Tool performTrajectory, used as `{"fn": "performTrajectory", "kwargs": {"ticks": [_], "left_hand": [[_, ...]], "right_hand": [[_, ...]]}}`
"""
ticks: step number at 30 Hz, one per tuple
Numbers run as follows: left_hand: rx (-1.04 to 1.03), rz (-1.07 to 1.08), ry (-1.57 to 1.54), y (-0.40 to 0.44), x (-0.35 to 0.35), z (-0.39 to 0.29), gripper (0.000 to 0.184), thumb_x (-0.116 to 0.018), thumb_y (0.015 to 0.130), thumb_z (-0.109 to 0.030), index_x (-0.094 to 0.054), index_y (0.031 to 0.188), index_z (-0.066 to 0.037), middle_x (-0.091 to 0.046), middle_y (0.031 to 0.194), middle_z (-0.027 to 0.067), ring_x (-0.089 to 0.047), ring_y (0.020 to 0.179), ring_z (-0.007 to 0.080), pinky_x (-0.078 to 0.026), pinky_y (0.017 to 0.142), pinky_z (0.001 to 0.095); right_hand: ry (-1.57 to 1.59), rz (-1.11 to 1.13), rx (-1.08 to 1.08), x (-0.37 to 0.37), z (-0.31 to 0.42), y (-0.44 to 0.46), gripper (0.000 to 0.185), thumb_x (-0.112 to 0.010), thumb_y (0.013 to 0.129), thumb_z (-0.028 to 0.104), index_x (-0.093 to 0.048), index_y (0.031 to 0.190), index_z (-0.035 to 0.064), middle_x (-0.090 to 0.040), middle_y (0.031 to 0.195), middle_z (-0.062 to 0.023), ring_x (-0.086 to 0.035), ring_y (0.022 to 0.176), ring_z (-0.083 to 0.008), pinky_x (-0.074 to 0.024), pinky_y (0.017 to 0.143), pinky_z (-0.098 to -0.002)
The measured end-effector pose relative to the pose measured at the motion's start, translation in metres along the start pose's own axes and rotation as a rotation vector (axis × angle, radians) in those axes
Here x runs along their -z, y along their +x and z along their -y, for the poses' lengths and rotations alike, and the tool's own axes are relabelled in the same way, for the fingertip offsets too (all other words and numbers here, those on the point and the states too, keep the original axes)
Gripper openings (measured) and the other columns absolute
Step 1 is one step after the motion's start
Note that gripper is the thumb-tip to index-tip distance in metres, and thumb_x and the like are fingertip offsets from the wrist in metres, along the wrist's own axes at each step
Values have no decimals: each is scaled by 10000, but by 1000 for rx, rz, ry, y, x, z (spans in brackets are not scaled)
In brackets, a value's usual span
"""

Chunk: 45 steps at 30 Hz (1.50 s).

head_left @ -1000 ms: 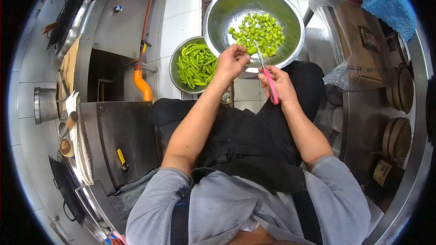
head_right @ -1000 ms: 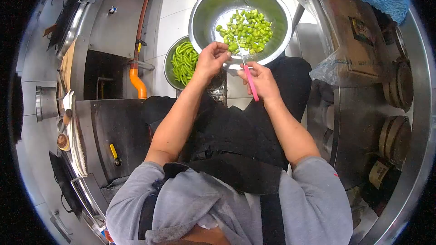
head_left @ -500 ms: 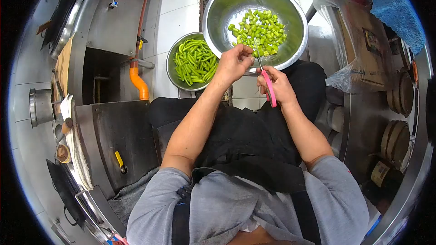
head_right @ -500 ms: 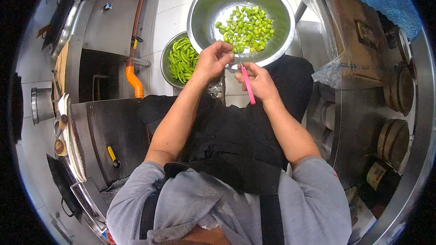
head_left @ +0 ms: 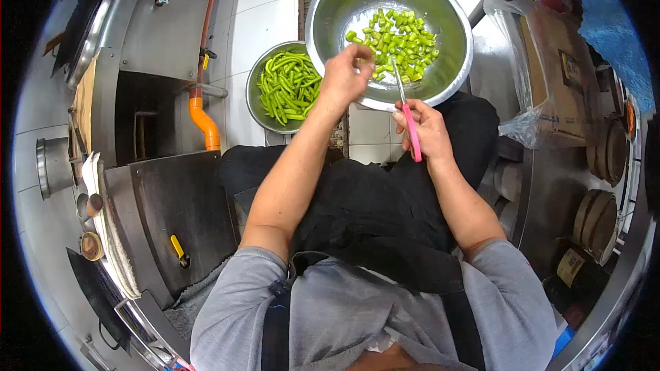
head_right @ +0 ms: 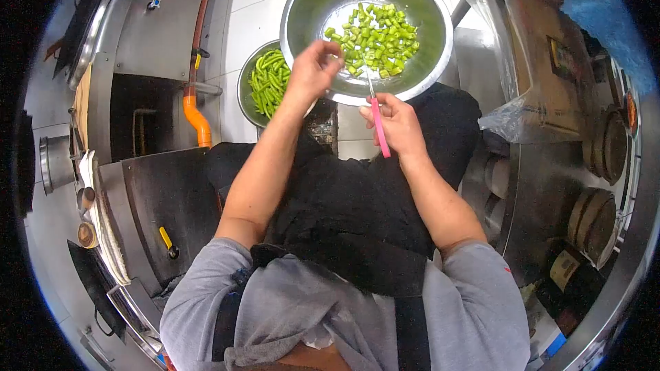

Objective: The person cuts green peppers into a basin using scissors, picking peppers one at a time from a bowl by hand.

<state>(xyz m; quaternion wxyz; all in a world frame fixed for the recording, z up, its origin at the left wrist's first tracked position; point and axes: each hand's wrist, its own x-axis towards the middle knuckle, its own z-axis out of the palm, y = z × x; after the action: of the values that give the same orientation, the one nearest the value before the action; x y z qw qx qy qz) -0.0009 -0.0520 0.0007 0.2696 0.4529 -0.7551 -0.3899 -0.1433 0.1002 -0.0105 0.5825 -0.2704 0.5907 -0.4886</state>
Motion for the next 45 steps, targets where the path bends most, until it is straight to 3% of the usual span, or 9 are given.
{"fn": "performTrajectory", "kwargs": {"ticks": [10,16,22,24,25,38,40,42,45], "left_hand": [[123,-376,63,66,119,168,258,-655,820,-71,-626,1074,-40,-678,958,73,-658,829,137,-546,644,284],[850,136,294,33,72,310,346,-668,763,-122,-653,1106,-84,-691,1002,113,-677,847,189,-559,636,314],[690,416,583,-1,-21,373,435,-613,738,-152,-618,1170,-100,-644,1110,189,-615,1043,346,-496,902,406],[799,489,536,2,-35,362,567,-617,747,-158,-506,1302,-133,-591,1202,209,-583,1104,356,-477,933,421],[761,536,575,3,-42,370,569,-567,805,-146,-435,1359,-163,-579,1233,188,-578,1118,348,-470,940,436],[517,459,753,19,-30,366,277,-386,927,-188,-585,1097,-97,-666,986,206,-659,912,365,-525,800,459],[520,396,776,25,-2,349,268,-393,921,-181,-583,1082,-81,-664,988,206,-656,907,376,-525,793,467],[594,276,754,28,28,333,268,-423,901,-170,-580,1086,-56,-662,995,213,-654,905,383,-522,791,481],[606,24,677,33,76,301,300,-533,846,-236,-591,1067,-40,-657,979,231,-640,923,389,-507,820,462]], "right_hand": [[202,98,72,-3,-1,-3,438,-637,822,59,-503,1229,-35,-645,852,-98,-602,599,-130,-462,516,-222],[145,168,32,-12,1,4,583,-690,751,206,-493,1239,-47,-646,881,-120,-616,647,-148,-458,535,-230],[199,128,-60,-9,-3,7,698,-795,635,199,-511,1224,-46,-664,877,-144,-630,666,-178,-486,562,-246],[147,80,-85,-12,1,7,970,-823,520,553,-513,1213,-50,-672,858,-142,-632,656,-177,-510,595,-262],[96,70,-72,-10,0,6,961,-798,539,575,-514,1213,-49,-674,846,-140,-633,650,-175,-508,587,-263],[-24,-2,44,4,-11,3,921,-745,579,633,-538,1156,-55,-661,753,-130,-637,619,-172,-503,544,-261],[7,-12,19,-1,-5,4,941,-772,557,627,-537,1165,-52,-663,777,-124,-632,621,-169,-505,557,-262],[99,39,73,2,-11,2,603,-770,697,203,-532,1190,-50,-660,794,-118,-620,615,-162,-503,565,-255],[106,79,122,1,-9,-3,564,-682,695,107,-519,1214,-41,-647,825,-104,-613,641,-152,-487,547,-237]]}}
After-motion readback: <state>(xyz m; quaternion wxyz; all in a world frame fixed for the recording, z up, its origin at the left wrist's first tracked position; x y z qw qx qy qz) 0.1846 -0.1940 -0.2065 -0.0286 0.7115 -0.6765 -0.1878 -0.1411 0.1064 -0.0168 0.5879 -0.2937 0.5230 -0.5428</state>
